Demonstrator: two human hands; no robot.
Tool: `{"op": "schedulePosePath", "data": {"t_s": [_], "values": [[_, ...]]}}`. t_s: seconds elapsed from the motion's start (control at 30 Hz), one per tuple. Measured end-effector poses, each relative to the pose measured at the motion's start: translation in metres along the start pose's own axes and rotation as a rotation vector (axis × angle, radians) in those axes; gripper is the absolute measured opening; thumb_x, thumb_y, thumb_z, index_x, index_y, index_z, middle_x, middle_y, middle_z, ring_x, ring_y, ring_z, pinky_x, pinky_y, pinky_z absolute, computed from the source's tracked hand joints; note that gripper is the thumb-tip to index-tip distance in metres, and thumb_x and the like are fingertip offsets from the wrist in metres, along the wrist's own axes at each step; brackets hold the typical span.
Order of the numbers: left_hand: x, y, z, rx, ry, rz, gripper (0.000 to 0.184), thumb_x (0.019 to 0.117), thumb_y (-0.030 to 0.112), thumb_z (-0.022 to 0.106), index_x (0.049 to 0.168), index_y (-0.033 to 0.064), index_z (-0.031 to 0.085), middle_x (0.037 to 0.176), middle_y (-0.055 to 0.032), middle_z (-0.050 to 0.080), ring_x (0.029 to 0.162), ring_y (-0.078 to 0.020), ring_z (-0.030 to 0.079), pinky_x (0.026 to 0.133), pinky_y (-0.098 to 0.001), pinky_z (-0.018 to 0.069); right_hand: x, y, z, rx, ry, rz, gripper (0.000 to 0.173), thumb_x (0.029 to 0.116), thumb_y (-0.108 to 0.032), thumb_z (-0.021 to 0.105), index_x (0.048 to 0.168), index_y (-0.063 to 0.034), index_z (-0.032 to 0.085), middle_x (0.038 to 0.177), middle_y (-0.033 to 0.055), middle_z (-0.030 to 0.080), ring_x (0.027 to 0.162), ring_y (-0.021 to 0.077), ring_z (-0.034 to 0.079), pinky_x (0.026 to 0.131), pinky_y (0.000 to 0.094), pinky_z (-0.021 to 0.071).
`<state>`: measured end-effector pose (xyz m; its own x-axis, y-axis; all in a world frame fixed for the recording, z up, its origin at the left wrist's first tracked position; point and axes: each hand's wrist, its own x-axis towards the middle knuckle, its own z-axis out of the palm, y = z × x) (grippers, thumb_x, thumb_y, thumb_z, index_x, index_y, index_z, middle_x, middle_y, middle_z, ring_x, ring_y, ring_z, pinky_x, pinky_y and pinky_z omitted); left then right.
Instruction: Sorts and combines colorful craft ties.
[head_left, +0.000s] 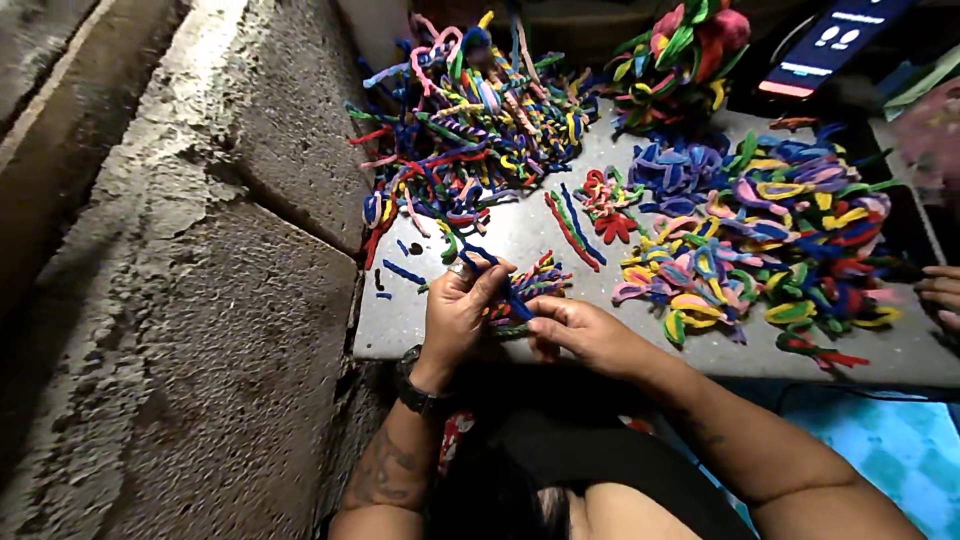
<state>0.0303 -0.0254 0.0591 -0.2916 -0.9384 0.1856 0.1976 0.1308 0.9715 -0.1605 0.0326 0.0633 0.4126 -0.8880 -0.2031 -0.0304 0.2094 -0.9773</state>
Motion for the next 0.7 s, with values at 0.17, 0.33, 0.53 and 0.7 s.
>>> {"op": "schedulePosePath", "data": {"t_s": [0.17, 0.33, 0.53, 0.7], "values": [[0.006, 0.001, 0.011, -0.361, -0.048, -0.259, 0.04, 0.1124, 0.021, 0.03, 0.106, 0.0103, 0.068, 0.103, -0.0025, 0.074, 0.094, -0.0109, 0.072, 0.085, -0.0287, 0.0595, -0.001, 0.009, 0.002, -0.052, 0.039, -0.052, 0.029, 0.1105, -0.019, 0.04, 0.108, -0.007, 0.066, 0.068, -0.0121, 0.048, 0.056, -0.0054, 0.042, 0.055, 0.0122, 0.038], [0.01, -0.007, 0.023, -0.777, 0.026, -0.376, 0.038, 0.1128, 0.031, 0.026, 0.101, 0.0193, 0.059, 0.068, 0.0062, 0.053, 0.061, -0.007, 0.057, 0.064, -0.024, 0.0547, 0.001, 0.028, 0.008, 0.07, -0.026, -0.046, 0.028, 0.1108, -0.021, 0.038, 0.108, -0.0066, 0.061, 0.067, -0.0121, 0.046, 0.056, -0.0039, 0.044, 0.055, 0.014, 0.0402], [0.007, -0.011, 0.025, -0.447, 0.138, -0.101, 0.032, 0.1126, 0.031, 0.029, 0.113, 0.0213, 0.059, 0.079, 0.0073, 0.065, 0.073, -0.0043, 0.065, 0.074, -0.0232, 0.0568, -0.003, 0.028, 0.006, -0.775, 0.35, -0.369, 0.032, 0.1071, -0.02, 0.045, 0.098, 0.0005, 0.067, 0.072, 0.0116, 0.065, 0.063, 0.0227, 0.065, 0.06, 0.0395, 0.0554], [0.005, 0.0, -0.012, -0.183, 0.106, -0.122, 0.037, 0.1104, 0.021, 0.035, 0.145, 0.0166, 0.044, 0.13, -0.0006, 0.064, 0.114, -0.0149, 0.066, 0.098, -0.0342, 0.0548, -0.006, 0.009, -0.044, -0.797, 0.571, -0.152, 0.032, 0.108, -0.022, 0.045, 0.111, 0.0011, 0.068, 0.069, 0.0124, 0.06, 0.058, 0.0247, 0.058, 0.056, 0.0467, 0.0501]]}}
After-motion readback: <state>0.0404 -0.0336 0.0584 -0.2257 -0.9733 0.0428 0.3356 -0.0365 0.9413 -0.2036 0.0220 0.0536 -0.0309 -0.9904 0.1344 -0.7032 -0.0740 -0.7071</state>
